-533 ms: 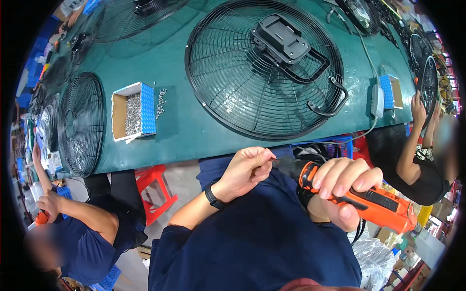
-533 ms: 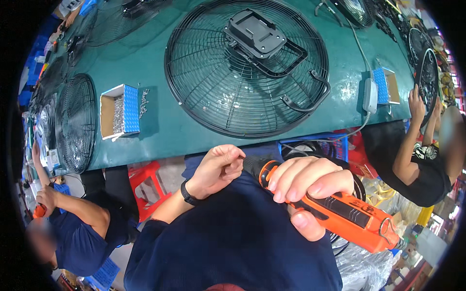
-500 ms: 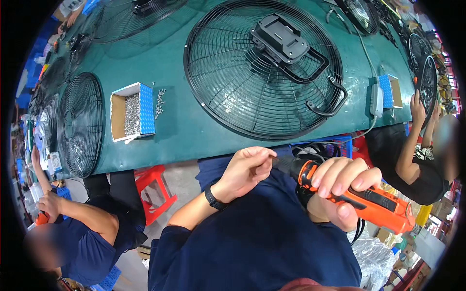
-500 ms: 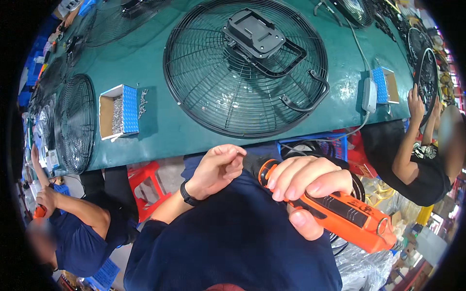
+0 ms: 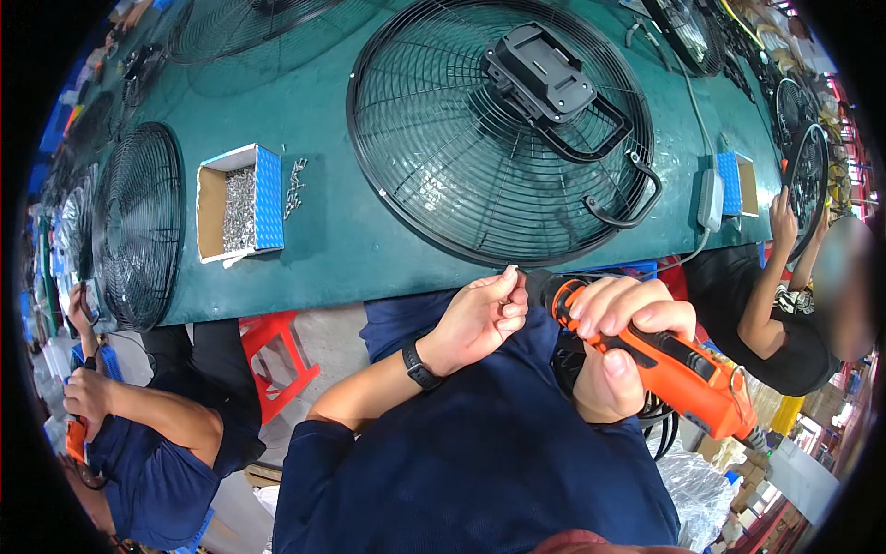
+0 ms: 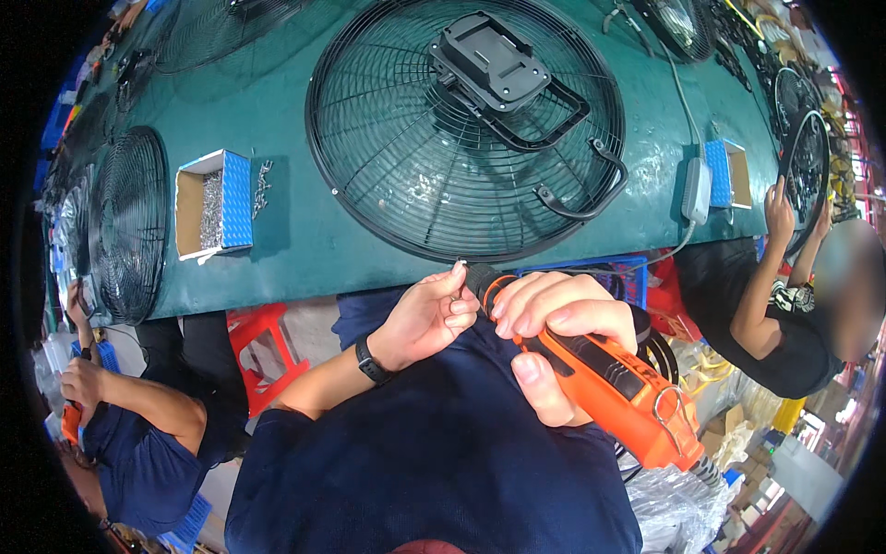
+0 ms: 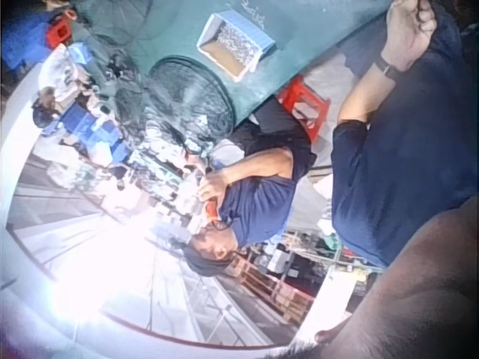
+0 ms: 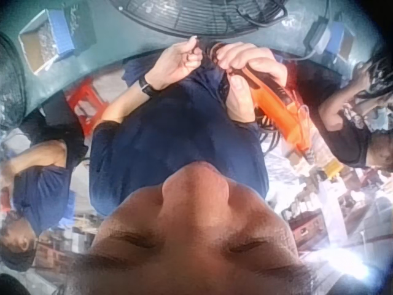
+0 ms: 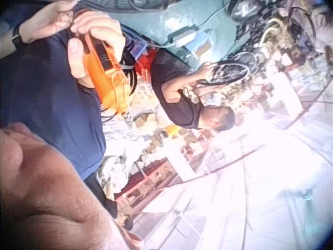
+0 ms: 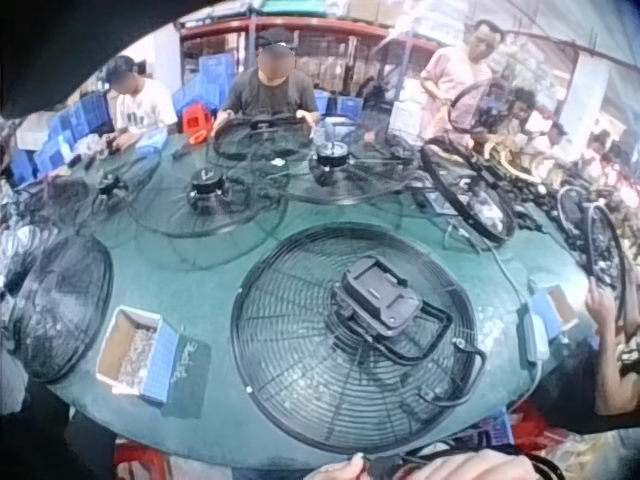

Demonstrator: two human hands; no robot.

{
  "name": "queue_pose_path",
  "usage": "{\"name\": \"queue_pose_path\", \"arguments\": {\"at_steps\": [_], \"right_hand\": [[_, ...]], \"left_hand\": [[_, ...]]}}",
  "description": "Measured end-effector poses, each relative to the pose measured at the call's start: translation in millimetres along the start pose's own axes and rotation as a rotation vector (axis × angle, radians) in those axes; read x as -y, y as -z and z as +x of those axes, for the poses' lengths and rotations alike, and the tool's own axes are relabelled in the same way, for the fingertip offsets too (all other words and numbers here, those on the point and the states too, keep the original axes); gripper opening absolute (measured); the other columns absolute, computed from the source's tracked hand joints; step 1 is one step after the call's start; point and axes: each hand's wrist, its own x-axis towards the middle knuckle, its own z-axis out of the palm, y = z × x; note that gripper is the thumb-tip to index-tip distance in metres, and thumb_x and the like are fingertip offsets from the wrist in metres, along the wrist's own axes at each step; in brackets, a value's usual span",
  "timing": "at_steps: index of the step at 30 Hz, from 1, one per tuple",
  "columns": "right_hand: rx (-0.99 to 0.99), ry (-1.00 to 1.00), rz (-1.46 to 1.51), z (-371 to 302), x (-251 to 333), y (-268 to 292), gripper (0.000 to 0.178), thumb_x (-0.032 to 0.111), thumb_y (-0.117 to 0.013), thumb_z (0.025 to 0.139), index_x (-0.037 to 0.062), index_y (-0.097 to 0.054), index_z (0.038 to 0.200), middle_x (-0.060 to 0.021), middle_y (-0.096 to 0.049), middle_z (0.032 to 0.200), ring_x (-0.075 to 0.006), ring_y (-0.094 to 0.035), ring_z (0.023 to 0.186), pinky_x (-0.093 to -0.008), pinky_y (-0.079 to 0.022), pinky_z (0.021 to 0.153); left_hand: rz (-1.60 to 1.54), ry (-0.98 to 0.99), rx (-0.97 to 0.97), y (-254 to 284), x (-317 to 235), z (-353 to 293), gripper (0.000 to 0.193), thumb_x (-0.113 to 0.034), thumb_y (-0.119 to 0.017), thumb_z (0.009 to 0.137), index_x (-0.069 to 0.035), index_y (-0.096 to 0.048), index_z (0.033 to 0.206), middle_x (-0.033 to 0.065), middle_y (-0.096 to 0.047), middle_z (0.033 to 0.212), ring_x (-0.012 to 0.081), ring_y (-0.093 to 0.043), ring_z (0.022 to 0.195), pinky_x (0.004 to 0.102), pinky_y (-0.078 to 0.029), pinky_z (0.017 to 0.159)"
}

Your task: Assembling the outer grill and frame of industrial fans using an electric screwdriver and screws.

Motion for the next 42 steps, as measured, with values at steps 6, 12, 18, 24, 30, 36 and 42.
{"name": "queue_pose_path", "arguments": {"at_steps": [6,12,18,24,30,36,42], "right_hand": [[-0.079,-0.073,-0.019,5.2,-9.8,-10.6,0.034,-0.002,-0.062,0.077,0.0040,-0.043,0.104,-0.0130,-0.052,0.085,-0.0232,-0.056,0.073,-0.0415,-0.049,0.071],[-0.029,-0.120,-0.014,18.8,-23.7,-13.8,0.032,-0.002,-0.063,0.077,0.0028,-0.044,0.102,-0.0130,-0.054,0.083,-0.0218,-0.056,0.072,-0.0384,-0.049,0.070],[0.132,-0.085,-0.038,30.8,-36.1,-18.3,0.029,0.011,-0.070,0.076,0.0064,-0.045,0.091,-0.0064,-0.051,0.071,-0.0176,-0.052,0.060,-0.0337,-0.047,0.058],[0.012,-0.171,-0.081,28.9,-36.1,-19.5,0.030,0.009,-0.068,0.076,0.0070,-0.044,0.095,-0.0063,-0.049,0.072,-0.0178,-0.050,0.058,-0.0342,-0.046,0.056],[-0.478,-0.180,0.121,19.0,-33.7,24.1,0.026,0.006,-0.056,0.082,0.0017,-0.046,0.106,-0.0128,-0.053,0.084,-0.0204,-0.055,0.062,-0.0364,-0.049,0.057],[-0.849,-0.511,0.047,16.1,-18.1,82.9,0.019,0.011,-0.060,0.079,0.0048,-0.051,0.094,-0.0104,-0.059,0.095,-0.0190,-0.057,0.064,-0.0340,-0.050,0.053],[-0.776,-0.488,0.102,16.9,-21.5,100.0,0.020,0.011,-0.063,0.079,0.0060,-0.053,0.096,-0.0062,-0.059,0.085,-0.0193,-0.061,0.063,-0.0321,-0.050,0.048]], "left_hand": [[-0.011,-0.004,-0.020,4.3,-0.1,3.2,0.025,-0.024,-0.046,0.098,-0.005,-0.052,0.083,0.0032,-0.051,0.072,0.0102,-0.041,0.061,0.0233,-0.034,0.052],[0.099,-0.010,-0.090,8.5,-3.2,-3.4,0.019,-0.016,-0.048,0.096,0.001,-0.055,0.093,0.0051,-0.054,0.077,0.0103,-0.044,0.064,0.0220,-0.036,0.053],[0.138,-0.041,-0.064,13.8,-6.2,-8.4,0.020,-0.012,-0.046,0.092,0.005,-0.057,0.098,0.0069,-0.058,0.081,0.0111,-0.048,0.067,0.0236,-0.039,0.057],[0.155,-0.097,-0.038,13.5,-12.1,-17.5,0.026,-0.010,-0.047,0.089,0.007,-0.056,0.106,0.0082,-0.060,0.083,0.0112,-0.049,0.068,0.0241,-0.039,0.058],[0.249,-0.113,-0.107,8.6,-17.2,-27.9,0.032,-0.007,-0.046,0.087,0.009,-0.053,0.114,0.0089,-0.058,0.083,0.0138,-0.046,0.069,0.0246,-0.038,0.058],[0.325,-0.277,-0.181,3.9,-19.5,-50.5,0.040,-0.005,-0.048,0.087,0.010,-0.045,0.125,0.0151,-0.062,0.095,0.0169,-0.054,0.077,0.0282,-0.044,0.065],[0.350,-0.350,-0.113,-7.5,-29.8,-44.6,0.028,-0.004,-0.050,0.085,0.007,-0.051,0.111,0.0174,-0.061,0.098,0.0200,-0.054,0.081,0.0295,-0.044,0.069]]}}
